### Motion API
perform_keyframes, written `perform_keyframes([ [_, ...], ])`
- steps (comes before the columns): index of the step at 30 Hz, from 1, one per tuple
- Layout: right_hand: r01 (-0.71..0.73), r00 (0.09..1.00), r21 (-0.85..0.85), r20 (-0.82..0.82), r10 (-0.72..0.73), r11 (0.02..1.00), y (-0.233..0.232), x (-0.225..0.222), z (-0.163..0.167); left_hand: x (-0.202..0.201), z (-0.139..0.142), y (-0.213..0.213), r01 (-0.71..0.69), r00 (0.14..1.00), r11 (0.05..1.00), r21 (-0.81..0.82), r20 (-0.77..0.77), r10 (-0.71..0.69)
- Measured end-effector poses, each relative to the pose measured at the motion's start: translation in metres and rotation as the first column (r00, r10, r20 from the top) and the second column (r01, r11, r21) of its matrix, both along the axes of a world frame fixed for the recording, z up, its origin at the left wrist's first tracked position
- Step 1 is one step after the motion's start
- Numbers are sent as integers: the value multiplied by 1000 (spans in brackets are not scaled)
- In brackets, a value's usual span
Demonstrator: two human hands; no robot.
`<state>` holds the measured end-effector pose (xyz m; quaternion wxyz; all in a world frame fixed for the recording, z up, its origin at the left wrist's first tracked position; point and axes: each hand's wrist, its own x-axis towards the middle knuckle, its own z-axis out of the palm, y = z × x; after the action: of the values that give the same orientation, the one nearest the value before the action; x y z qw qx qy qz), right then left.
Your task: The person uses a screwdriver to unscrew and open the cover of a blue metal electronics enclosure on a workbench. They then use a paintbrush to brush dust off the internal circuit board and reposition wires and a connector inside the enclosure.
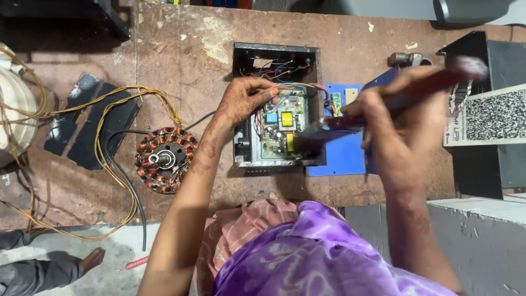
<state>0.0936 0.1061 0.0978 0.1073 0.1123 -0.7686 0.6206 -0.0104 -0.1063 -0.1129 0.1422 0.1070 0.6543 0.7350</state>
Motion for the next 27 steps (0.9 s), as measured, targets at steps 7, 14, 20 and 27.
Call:
perform_keyframes([
  [7, 37, 917, -281, 391, 79, 959, -31, -55, -40, -18, -2, -1, 26, 997, 1000, -2, 78, -26],
  [14, -133, 990, 4, 37, 133, 991, -10, -56, -43, -15, 6, -3, 6, 984, 997, -83, 179, 9],
  [20, 2, 980, -356, 187, 69, 934, -18, -47, -57, -23, 16, -5, 68, 997, 990, -123, -34, -73],
  [27, -81, 940, -298, 295, 173, 951, 13, -38, -56, -13, 26, -2, 52, 986, 997, -54, 160, -43],
])
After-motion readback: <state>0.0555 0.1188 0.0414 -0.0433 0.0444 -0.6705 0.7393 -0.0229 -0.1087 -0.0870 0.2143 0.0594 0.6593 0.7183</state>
